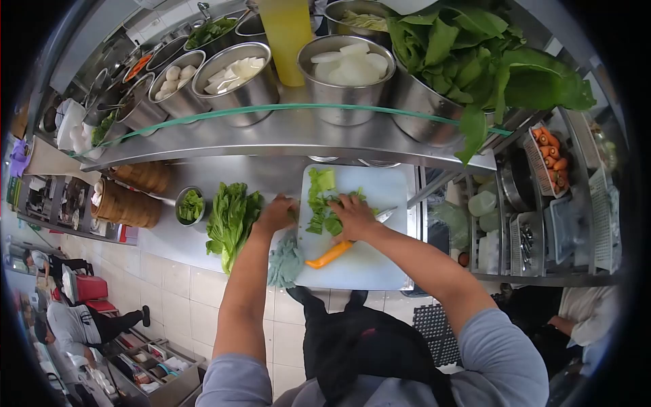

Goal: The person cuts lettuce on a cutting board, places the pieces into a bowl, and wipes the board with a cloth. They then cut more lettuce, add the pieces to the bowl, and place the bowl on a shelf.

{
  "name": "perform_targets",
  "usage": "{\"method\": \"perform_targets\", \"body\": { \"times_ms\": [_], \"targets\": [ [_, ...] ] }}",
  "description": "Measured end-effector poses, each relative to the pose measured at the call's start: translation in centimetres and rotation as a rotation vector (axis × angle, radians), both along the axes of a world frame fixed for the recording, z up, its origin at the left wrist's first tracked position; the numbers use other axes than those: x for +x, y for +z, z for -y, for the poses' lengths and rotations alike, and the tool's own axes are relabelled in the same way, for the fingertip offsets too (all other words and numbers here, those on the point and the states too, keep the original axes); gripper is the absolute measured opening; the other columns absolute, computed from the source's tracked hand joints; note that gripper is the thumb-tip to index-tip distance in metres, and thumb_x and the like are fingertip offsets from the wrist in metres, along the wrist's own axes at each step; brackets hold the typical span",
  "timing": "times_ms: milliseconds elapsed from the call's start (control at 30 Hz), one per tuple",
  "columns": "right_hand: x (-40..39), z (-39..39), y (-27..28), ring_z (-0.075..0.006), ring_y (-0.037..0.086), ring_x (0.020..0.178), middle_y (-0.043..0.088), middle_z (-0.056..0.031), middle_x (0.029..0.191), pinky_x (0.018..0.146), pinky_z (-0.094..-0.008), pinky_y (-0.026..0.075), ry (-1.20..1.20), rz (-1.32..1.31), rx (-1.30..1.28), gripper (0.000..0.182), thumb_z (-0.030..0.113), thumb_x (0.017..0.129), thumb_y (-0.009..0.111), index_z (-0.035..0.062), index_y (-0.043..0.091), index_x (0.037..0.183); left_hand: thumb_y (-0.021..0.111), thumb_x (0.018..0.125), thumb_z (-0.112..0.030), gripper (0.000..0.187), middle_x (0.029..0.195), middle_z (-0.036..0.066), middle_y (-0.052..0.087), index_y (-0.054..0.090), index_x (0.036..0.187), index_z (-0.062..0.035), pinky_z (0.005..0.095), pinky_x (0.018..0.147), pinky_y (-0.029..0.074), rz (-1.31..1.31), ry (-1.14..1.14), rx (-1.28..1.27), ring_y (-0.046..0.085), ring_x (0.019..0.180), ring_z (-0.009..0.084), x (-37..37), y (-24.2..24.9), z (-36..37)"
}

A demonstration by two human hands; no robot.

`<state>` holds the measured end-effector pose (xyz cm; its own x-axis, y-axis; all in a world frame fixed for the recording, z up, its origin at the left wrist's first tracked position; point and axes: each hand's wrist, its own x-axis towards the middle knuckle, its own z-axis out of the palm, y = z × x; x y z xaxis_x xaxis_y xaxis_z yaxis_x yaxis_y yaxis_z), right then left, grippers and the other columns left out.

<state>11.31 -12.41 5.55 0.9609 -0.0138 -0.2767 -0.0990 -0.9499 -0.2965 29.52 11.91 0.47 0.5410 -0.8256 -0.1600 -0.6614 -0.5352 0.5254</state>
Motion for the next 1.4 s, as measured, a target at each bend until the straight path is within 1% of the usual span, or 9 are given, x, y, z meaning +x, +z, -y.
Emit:
{"method": "perform_targets", "body": {
  "times_ms": [67, 200, 267, 400, 467, 600, 800, 967, 1400],
  "targets": [
    [0.0, -0.6, 0.5, -0.0423, 0.046, 0.137, 0.043, -0.0156, 0.146, 0.111, -0.0544, 0.045, 0.048, 0.013, 0.002, 0.093, 0.048, 0.073, 0.089, 0.0143, 0.052, 0.151, 0.083, 0.073, -0.009, 0.019, 0.089, 0.017, 0.075, 0.077, 0.090, -0.0037, 0.0399, 0.076, 0.057, -0.083, 0.095, -0.145, 0.074, 0.082, 0.0284, -0.5, -0.7, -0.3],
    [2.3, 0.6, -3.3, -0.0413, 0.055, 0.127, 0.046, -0.0151, 0.135, 0.104, -0.0514, 0.054, -0.032, 0.018, 0.216, 0.087, 0.028, 0.073, 0.091, 0.0150, 0.051, 0.150, 0.082, 0.077, -0.008, 0.018, 0.086, 0.016, 0.075, 0.076, 0.092, -0.0012, 0.0385, 0.076, 0.057, -0.244, 0.308, -0.255, 0.074, 0.081, 0.0273, -2.7, 2.2, 0.9],
    [2.8, 1.1, -4.8, -0.0412, 0.061, 0.119, 0.045, -0.0166, 0.132, 0.098, -0.0495, 0.059, 0.016, 0.096, 0.196, 0.091, 0.019, 0.075, 0.089, 0.0192, 0.043, 0.153, 0.083, 0.077, -0.011, 0.037, 0.107, 0.020, 0.073, 0.071, 0.112, -0.0042, 0.0456, 0.087, 0.058, -0.276, 0.317, -0.194, 0.073, 0.097, 0.0360, -5.0, 4.1, 2.4],
    [3.4, 0.2, 0.0, -0.0417, 0.063, 0.118, 0.035, -0.0192, 0.148, 0.098, -0.0471, 0.059, -0.144, 0.039, 0.168, 0.114, 0.017, 0.068, 0.093, 0.0272, 0.028, 0.161, 0.088, 0.074, -0.011, 0.085, 0.131, 0.026, 0.066, 0.049, 0.149, -0.0063, 0.0365, 0.080, 0.061, 0.086, 0.262, -0.050, 0.075, 0.084, 0.0302, -8.4, 4.5, 4.0],
    [4.3, 0.4, 2.6, -0.0427, 0.064, 0.120, 0.030, -0.0245, 0.155, 0.098, -0.0481, 0.060, -0.065, -0.049, 0.167, 0.131, 0.016, 0.064, 0.094, 0.0313, 0.014, 0.167, 0.093, 0.066, -0.015, 0.128, 0.144, 0.036, 0.044, 0.013, 0.166, -0.0114, 0.0457, 0.104, 0.055, -0.148, 0.349, 0.137, 0.063, 0.121, 0.0483, -8.1, 3.4, 4.3],
    [7.2, 0.9, 2.2, -0.0423, 0.064, 0.122, 0.022, -0.0241, 0.163, 0.101, -0.0469, 0.059, 0.017, -0.073, 0.240, 0.139, 0.016, 0.058, 0.096, 0.0329, 0.013, 0.168, 0.094, 0.063, -0.013, 0.134, 0.142, 0.037, 0.045, 0.010, 0.167, -0.0073, 0.0458, 0.104, 0.055, -0.290, 0.422, 0.021, 0.063, 0.121, 0.0504, -6.0, 3.1, 5.4],
    [7.6, -1.1, -0.5, -0.0414, 0.062, 0.125, 0.033, -0.0159, 0.160, 0.106, -0.0474, 0.055, 0.117, -0.092, 0.259, 0.120, 0.017, 0.063, 0.094, 0.0299, 0.029, 0.163, 0.089, 0.064, -0.008, 0.111, 0.140, 0.034, 0.050, 0.033, 0.160, -0.0074, 0.0487, 0.101, 0.056, -0.378, 0.489, -0.010, 0.063, 0.119, 0.0492, -3.1, 1.5, 6.5],
    [7.0, -1.1, -3.9, -0.0412, 0.063, 0.117, 0.060, -0.0146, 0.124, 0.098, -0.0468, 0.055, 0.003, 0.312, 0.579, 0.071, 0.005, 0.070, 0.083, 0.0146, 0.055, 0.135, 0.072, 0.077, -0.002, 0.031, 0.105, 0.026, 0.071, 0.067, 0.108, -0.0017, 0.0519, 0.093, 0.055, 0.132, 0.343, -0.202, 0.067, 0.106, 0.0455, -4.8, 1.5, 6.8],
    [-16.2, 7.3, 13.3, -0.0375, 0.064, 0.098, 0.058, -0.0135, 0.104, 0.085, -0.0434, 0.055, -0.286, 0.760, 0.601, 0.040, -0.007, 0.073, 0.071, 0.0078, 0.068, 0.110, 0.061, 0.079, 0.008, 0.040, 0.111, 0.025, 0.065, 0.066, 0.117, -0.0008, 0.0525, 0.088, 0.053, -0.024, 0.055, -0.519, 0.065, 0.103, 0.0472, -24.5, 18.2, 17.8]
  ]
}}
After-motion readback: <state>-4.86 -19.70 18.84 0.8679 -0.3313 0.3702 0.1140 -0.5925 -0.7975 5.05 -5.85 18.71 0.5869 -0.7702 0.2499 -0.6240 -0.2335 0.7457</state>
